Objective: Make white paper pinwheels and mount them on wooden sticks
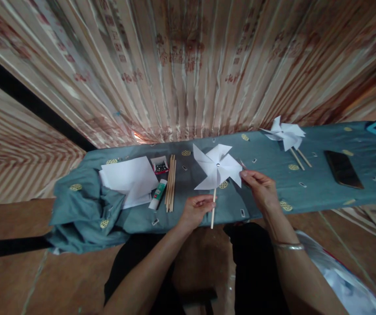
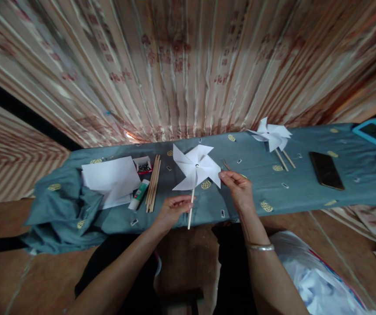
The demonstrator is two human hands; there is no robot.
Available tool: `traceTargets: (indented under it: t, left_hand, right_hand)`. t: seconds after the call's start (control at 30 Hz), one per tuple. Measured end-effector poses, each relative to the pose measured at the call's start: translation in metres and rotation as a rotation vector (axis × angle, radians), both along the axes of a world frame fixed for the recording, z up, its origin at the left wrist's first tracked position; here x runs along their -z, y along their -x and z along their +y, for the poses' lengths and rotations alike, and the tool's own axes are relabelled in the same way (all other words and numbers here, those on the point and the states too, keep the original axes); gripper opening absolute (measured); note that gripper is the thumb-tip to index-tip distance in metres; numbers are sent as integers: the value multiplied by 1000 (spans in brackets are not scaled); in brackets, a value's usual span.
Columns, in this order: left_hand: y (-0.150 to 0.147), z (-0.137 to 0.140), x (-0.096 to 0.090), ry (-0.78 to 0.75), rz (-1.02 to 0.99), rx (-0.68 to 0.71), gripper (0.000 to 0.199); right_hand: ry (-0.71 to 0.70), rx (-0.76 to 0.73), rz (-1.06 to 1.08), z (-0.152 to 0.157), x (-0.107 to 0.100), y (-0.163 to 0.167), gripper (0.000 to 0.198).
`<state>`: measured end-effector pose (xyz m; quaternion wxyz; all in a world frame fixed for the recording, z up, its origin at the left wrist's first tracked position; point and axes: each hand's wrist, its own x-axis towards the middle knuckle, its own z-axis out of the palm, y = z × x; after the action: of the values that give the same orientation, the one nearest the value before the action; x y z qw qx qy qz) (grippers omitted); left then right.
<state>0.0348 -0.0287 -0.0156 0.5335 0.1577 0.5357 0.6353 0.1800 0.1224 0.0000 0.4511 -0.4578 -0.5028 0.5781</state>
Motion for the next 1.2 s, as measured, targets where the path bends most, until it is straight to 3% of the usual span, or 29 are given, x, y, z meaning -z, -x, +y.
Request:
traceTargets:
  t: [0.37,1.2]
  left_hand:
    - [3,6,3,4,56,-7,39]
    - [3,16,2,-22,17,-43,36]
  right_hand:
    - [-23,-86,-56,-3,-5,2,25]
    - [197,-252,65,-25,-12,23,29]
